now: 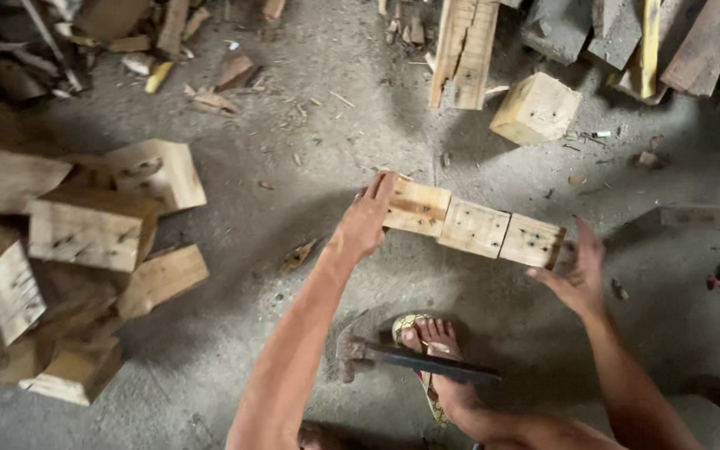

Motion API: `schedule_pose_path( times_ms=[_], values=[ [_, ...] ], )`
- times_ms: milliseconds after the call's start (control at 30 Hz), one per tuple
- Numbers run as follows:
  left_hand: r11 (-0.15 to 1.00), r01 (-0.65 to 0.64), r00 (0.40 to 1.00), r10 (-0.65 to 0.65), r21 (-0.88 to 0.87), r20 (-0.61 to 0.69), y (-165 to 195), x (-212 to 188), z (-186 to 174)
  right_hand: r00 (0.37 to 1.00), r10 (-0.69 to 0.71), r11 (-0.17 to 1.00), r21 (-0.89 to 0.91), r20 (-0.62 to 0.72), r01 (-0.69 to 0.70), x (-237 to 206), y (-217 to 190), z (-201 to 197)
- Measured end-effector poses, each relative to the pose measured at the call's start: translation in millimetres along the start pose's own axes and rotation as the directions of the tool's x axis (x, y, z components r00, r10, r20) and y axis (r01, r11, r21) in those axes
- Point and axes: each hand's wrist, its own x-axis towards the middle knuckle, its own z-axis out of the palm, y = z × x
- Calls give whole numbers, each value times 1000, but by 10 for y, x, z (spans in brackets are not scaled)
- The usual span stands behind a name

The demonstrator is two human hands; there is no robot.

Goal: The person repeatedly picks up small wooden blocks from a pile, strikes them with a hammer, and arranges them into a rectangular stack on the floor. The person continues this process, adding more blocks to the stack throughout the clip.

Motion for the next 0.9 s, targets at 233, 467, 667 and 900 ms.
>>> schedule_pose_path(
  times_ms=[233,467,667,900],
  values=[
    [992,-124,988,125,15,-92,-25,-135,62,971,191,977,-119,142,-175,34,-16,259],
    [994,-107,994,107,2,-32,-27,-279,55,987,132,991,-1,87,-133,-28,-193,173],
    [997,75,994,-73,-16,79,127,-278,69,964,154,988,-61,217,-144,33,-217,150],
    [955,45,996,-65,292,60,407,-238,-62,927,252,747,-665,279,-2,199,-248,60]
  ],
)
